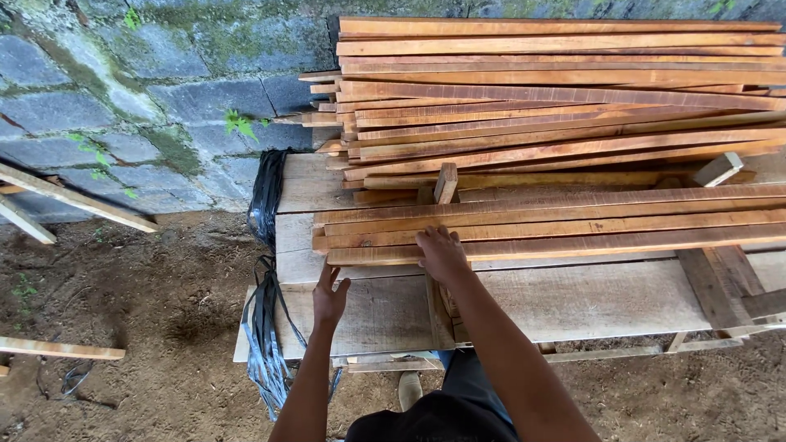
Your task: Organizing and bundling thin wooden strips using wire ties and pliers.
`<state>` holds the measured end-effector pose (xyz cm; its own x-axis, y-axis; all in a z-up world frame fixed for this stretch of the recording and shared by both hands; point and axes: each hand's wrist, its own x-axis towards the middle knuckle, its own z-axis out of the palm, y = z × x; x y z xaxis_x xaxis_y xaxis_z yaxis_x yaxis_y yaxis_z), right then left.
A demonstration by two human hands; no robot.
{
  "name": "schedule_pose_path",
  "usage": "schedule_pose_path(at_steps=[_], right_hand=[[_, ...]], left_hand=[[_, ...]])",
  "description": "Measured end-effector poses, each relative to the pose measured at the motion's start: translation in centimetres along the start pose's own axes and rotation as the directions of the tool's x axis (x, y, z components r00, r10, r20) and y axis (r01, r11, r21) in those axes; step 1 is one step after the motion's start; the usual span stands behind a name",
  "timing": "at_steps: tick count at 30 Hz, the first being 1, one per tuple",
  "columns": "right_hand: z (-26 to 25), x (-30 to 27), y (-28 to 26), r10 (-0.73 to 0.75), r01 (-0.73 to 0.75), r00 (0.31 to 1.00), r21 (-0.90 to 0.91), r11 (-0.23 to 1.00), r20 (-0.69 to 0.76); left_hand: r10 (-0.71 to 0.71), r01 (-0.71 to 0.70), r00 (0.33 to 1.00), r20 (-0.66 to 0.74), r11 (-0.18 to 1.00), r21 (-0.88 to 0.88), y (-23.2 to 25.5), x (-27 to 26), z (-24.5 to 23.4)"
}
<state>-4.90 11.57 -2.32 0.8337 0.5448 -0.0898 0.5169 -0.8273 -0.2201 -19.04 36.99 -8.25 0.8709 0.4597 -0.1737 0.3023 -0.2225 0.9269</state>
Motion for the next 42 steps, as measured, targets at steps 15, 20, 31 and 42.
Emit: schedule_pose_path(at_steps=[15,20,31,42], right_hand=[[-0.6,3.2,-3.5,-0.145,0.163,0.973,0.088,0.983,-0.182],[-0.8,3.7,-4.0,-0.188,0.189,0.969,-0.004,0.982,-0.164],[1.9,4.6,-3.0,-0.187,0.186,0.967,-0.020,0.982,-0.175],[1.8,3.9,-1.1,-0.076,0.073,0.988,-0.029,0.997,-0.135]], left_hand=[[0.046,-0.055,0.998,-0.042,0.972,-0.230,5.0,1.7,-3.0],[0.029,-0.036,0.999,-0.046,0.989,-0.145,7.3,1.0,-3.4],[0.063,-0.064,0.994,-0.093,0.998,-0.012,4.3,2.0,-3.2],[0.011,-0.012,1.000,-0.012,0.999,-0.052,4.7,0.8,-1.7]])
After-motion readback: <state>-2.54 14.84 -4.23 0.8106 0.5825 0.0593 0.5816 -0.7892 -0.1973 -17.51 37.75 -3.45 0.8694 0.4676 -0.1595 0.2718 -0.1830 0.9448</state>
